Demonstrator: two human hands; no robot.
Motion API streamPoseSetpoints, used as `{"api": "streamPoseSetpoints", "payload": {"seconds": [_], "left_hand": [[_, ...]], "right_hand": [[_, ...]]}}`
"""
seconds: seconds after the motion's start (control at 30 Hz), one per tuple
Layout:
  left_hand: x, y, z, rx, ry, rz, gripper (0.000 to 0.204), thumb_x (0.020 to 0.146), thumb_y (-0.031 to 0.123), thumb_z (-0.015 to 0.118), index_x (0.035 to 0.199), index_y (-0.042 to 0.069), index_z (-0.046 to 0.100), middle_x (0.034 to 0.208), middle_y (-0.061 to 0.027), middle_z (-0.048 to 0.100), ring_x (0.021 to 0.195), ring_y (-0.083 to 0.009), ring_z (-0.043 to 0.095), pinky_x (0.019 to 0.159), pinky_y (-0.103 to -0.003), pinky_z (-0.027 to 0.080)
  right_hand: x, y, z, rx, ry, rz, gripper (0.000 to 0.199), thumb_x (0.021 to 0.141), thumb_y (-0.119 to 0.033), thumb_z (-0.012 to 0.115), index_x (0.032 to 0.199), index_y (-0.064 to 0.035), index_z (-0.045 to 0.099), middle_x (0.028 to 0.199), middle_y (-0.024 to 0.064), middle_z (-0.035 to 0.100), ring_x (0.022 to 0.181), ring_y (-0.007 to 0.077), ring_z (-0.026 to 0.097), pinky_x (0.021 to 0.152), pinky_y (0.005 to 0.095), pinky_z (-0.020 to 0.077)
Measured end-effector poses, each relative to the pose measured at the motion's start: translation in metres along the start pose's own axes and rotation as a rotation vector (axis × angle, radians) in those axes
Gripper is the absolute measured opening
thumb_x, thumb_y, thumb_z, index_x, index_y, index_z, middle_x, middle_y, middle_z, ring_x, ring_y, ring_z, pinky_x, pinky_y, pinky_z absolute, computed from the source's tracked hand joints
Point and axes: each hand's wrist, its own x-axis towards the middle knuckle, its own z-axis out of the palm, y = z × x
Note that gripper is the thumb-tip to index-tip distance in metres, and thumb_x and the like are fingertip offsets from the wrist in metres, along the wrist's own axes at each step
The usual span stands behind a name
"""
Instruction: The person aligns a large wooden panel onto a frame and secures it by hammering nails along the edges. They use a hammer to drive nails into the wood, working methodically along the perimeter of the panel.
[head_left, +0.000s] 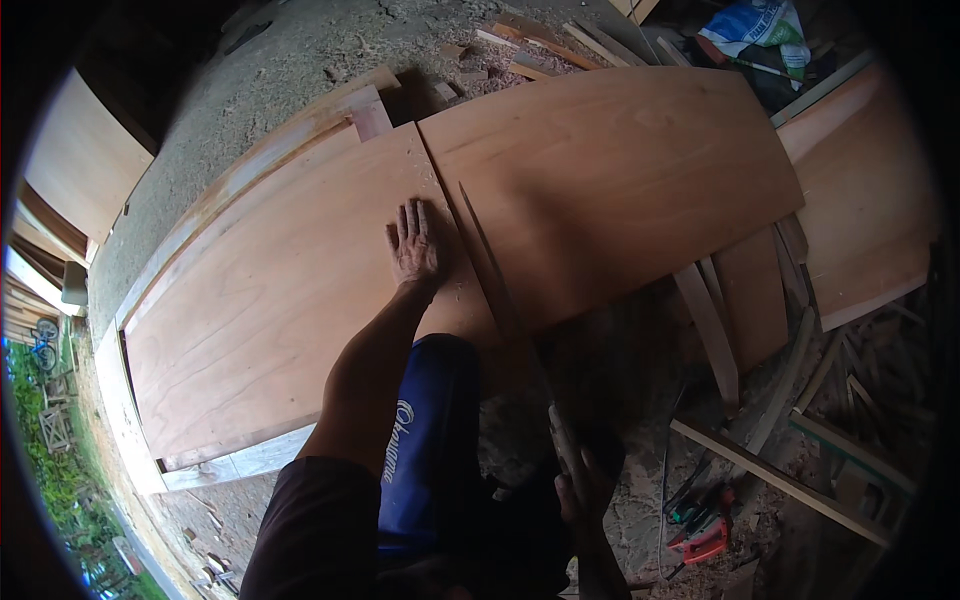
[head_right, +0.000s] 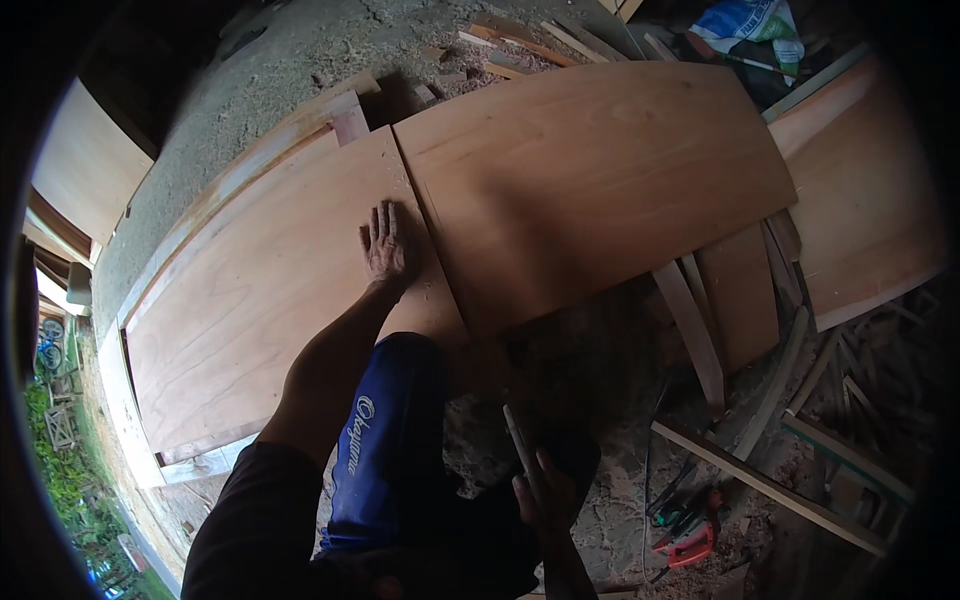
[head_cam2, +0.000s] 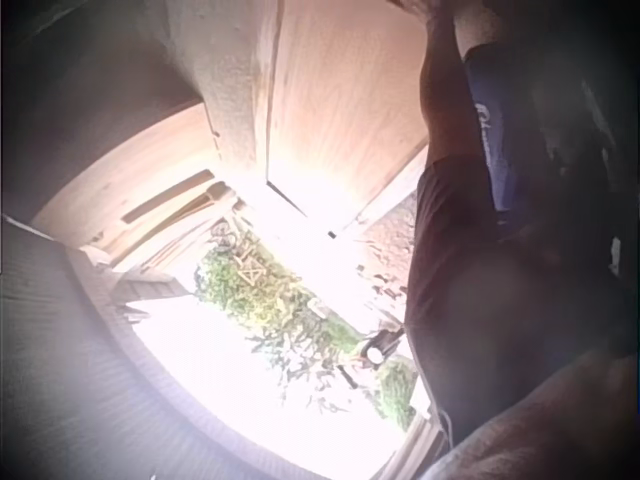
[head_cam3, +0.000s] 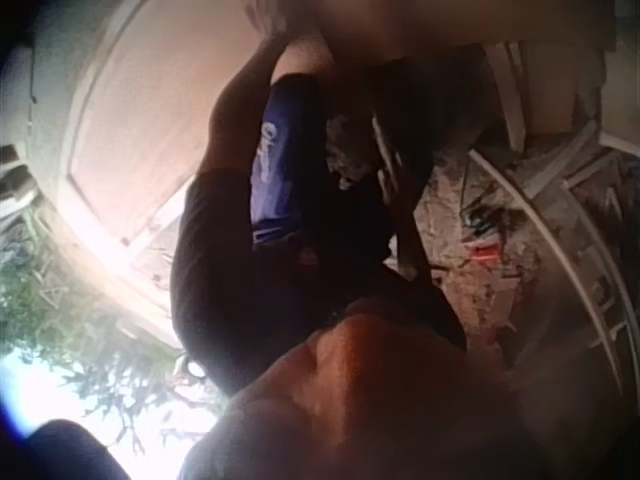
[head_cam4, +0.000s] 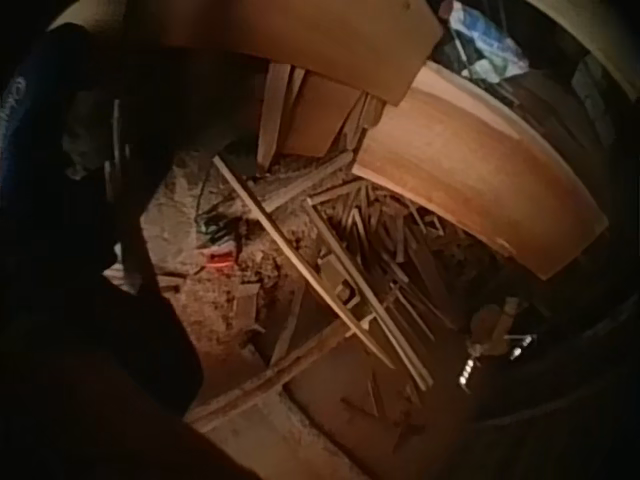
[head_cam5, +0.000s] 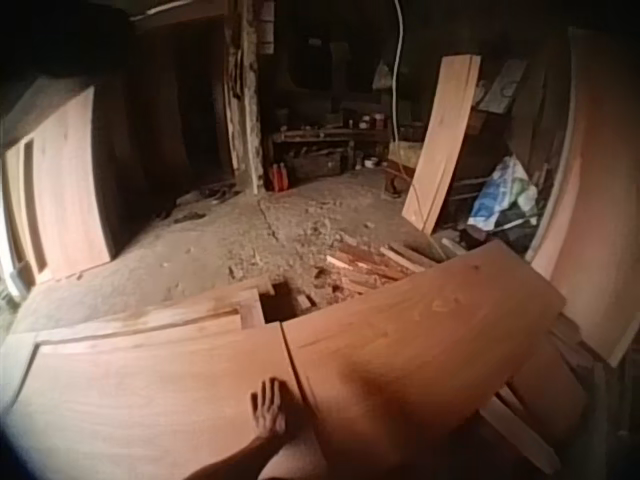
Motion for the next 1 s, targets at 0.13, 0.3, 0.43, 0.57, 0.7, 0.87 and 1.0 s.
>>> {"api": "streamPoseSetpoints", "payload": {"seconds": [0.13, 0.3, 0.43, 0.57, 0.7, 0.87, 1.0], "left_hand": [[0.005, -0.005, -0.001, 0.007, -0.014, 0.043, 0.071, 0.095, 0.023, 0.041, 0.160, 0.008, 0.016, 0.167, -0.0113, 0.015, 0.155, -0.0285, 0.010, 0.123, -0.053, 0.007], [0.003, 0.009, 0.000, 0.002, -0.049, 0.055, 0.072, 0.095, 0.024, 0.043, 0.160, 0.007, 0.015, 0.168, -0.0116, 0.013, 0.155, -0.0298, 0.009, 0.123, -0.055, 0.006], [-0.002, 0.019, -0.012, -0.067, -0.076, 0.021, 0.072, 0.096, 0.024, 0.043, 0.159, 0.005, 0.015, 0.168, -0.0129, 0.012, 0.155, -0.0301, 0.009, 0.123, -0.055, 0.007], [0.006, 0.012, -0.021, 0.003, -0.099, 0.040, 0.073, 0.095, 0.023, 0.044, 0.159, 0.003, 0.015, 0.167, -0.0141, 0.013, 0.155, -0.0301, 0.009, 0.123, -0.055, 0.007], [0.017, 0.008, -0.009, -0.061, 0.029, 0.036, 0.073, 0.092, 0.020, 0.047, 0.158, 0.005, 0.019, 0.166, -0.0147, 0.017, 0.155, -0.0313, 0.011, 0.123, -0.055, 0.008], [0.021, -0.003, 0.003, -0.055, 0.022, 0.028, 0.069, 0.096, 0.020, 0.043, 0.159, 0.006, 0.019, 0.167, -0.0126, 0.016, 0.155, -0.0307, 0.011, 0.123, -0.056, 0.006], [0.018, 0.004, 0.002, -0.103, 0.023, 0.041, 0.062, 0.098, 0.016, 0.038, 0.158, 0.010, 0.025, 0.166, -0.0110, 0.019, 0.155, -0.0290, 0.013, 0.123, -0.055, 0.007]], "right_hand": [[0.034, 0.024, 0.005, -0.223, 0.264, -0.245, 0.043, 0.085, -0.012, 0.070, 0.127, -0.0061, 0.065, 0.116, 0.0214, 0.066, 0.095, 0.0367, 0.069, 0.080, 0.0469, 0.0546], [0.094, 0.047, -0.020, -0.482, 0.393, -0.330, 0.040, 0.087, -0.010, 0.067, 0.127, -0.0113, 0.067, 0.102, 0.0160, 0.069, 0.088, 0.0351, 0.068, 0.078, 0.0483, 0.0541], [0.093, 0.070, -0.054, -0.750, 0.365, -0.193, 0.050, 0.084, -0.009, 0.066, 0.133, -0.0157, 0.063, 0.091, 0.0147, 0.066, 0.083, 0.0350, 0.065, 0.076, 0.0482, 0.0528], [0.100, 0.085, -0.062, -0.898, 0.432, -0.068, 0.067, 0.080, -0.004, 0.065, 0.144, -0.0191, 0.054, 0.086, 0.0159, 0.061, 0.081, 0.0369, 0.062, 0.077, 0.0469, 0.0503], [0.090, 0.133, -0.046, -0.856, 0.350, 0.171, 0.073, 0.080, 0.000, 0.060, 0.149, -0.0209, 0.048, 0.085, 0.0165, 0.060, 0.087, 0.0385, 0.060, 0.083, 0.0473, 0.0485], [0.084, 0.181, -0.010, -0.850, 0.310, 0.014, 0.074, 0.077, -0.001, 0.060, 0.149, -0.0110, 0.047, 0.127, 0.0223, 0.060, 0.122, 0.0400, 0.055, 0.101, 0.0453, 0.0446], [0.072, 0.182, 0.014, -0.837, 0.248, -0.025, 0.069, 0.079, 0.000, 0.059, 0.147, -0.0074, 0.048, 0.142, 0.0217, 0.052, 0.134, 0.0395, 0.047, 0.110, 0.0479, 0.0377]]}}
